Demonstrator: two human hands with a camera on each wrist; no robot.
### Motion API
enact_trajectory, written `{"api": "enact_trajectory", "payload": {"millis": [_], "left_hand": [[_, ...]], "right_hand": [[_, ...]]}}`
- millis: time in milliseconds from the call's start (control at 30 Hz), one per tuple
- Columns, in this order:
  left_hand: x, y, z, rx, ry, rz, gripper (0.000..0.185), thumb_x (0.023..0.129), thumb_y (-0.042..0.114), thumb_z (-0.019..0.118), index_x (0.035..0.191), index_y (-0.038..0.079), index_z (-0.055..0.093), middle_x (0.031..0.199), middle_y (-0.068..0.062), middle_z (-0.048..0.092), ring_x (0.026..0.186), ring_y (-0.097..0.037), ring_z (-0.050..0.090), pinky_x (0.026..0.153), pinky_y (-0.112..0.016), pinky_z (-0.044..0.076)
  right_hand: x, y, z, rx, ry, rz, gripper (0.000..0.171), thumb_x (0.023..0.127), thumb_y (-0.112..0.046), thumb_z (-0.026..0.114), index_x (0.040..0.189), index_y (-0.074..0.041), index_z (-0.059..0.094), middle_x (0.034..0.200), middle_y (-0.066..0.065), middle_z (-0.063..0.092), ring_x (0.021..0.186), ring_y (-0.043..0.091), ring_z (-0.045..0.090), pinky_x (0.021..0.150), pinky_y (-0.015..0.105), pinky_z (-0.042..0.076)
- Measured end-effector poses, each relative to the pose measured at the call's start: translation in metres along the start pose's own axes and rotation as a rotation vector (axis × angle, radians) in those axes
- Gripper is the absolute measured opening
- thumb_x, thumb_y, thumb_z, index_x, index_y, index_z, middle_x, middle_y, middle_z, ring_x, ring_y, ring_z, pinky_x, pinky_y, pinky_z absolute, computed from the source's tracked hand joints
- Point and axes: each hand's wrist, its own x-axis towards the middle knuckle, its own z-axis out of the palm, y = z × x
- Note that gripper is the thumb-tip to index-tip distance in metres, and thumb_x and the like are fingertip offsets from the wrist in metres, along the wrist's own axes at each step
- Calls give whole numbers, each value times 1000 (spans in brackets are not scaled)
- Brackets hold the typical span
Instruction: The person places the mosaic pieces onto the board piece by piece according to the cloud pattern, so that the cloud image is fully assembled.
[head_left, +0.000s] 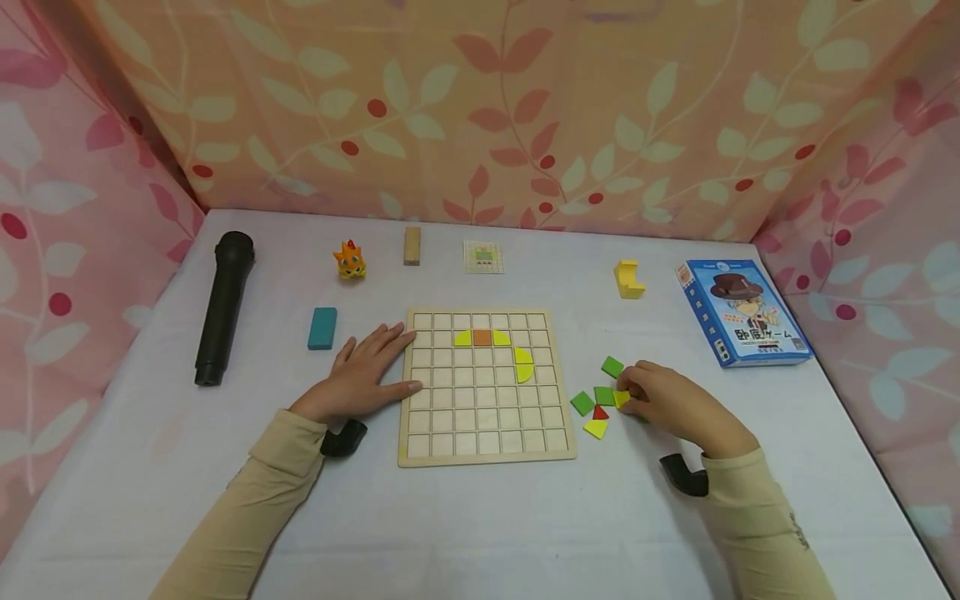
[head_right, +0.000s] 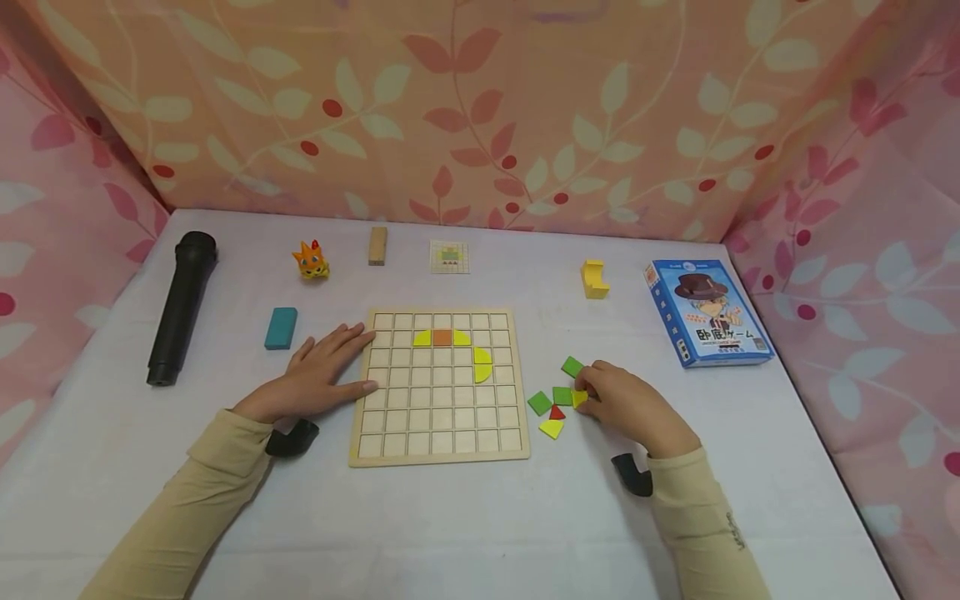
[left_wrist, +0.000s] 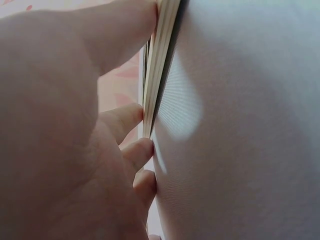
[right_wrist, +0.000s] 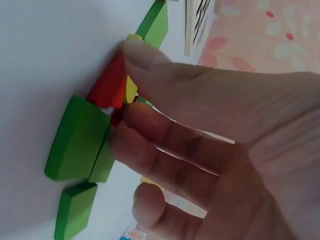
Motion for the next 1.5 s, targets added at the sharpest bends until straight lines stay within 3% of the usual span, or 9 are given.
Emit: {"api": "enact_trajectory", "payload": {"millis": [233,567,800,1000,1200,1367,1500], "left_hand": [[1,-2,2,-3,3,10,77,91,48,60,152,14,27,159,-12,18,147,-35,8,111,-64,-1],[0,-1,0,-9,3,1,77,91,48,60,152,14,27,159,-12,19,147,-35,8,111,-64,-1],[0,-1,0,-7,8,-6,77,90,46,61,152,15,27,159,-11,18,147,-34,8,111,-63,-2],[-1,0,-1,-14,11,-3,76,91,45,61,152,14,28,159,-12,19,147,-35,8,111,-63,-2],[-2,1,-2,-19,8,2,76,91,45,62,152,14,28,159,-12,19,147,-34,8,112,-63,-2],[-3,2,-1,-26,22,11,76,90,45,62,152,13,29,159,-12,20,147,-35,9,111,-63,-1],[-4,2,0,-30,25,17,77,90,46,61,152,13,29,159,-13,20,147,-35,9,111,-63,-1]], "right_hand": [[8,-1,2,20,6,7,18,86,-14,72,102,-8,63,92,3,56,82,18,52,75,35,50],[20,-7,1,57,-2,16,16,88,-10,70,100,-8,59,89,3,55,77,16,52,66,28,47],[21,-7,2,35,5,10,22,87,-10,70,107,-6,62,95,3,58,81,17,53,73,33,53],[22,-11,-3,74,-12,19,18,87,-8,69,102,-7,58,87,3,56,77,17,53,65,28,49],[23,-17,-11,22,41,-60,19,89,-5,67,107,-7,62,88,2,58,77,16,52,70,30,50],[34,-32,-16,58,93,-124,26,91,-5,63,117,-11,64,95,3,57,81,16,52,72,30,52],[47,-50,-19,68,149,-227,24,91,-5,63,114,-10,66,96,3,59,81,16,53,74,31,52]]}}
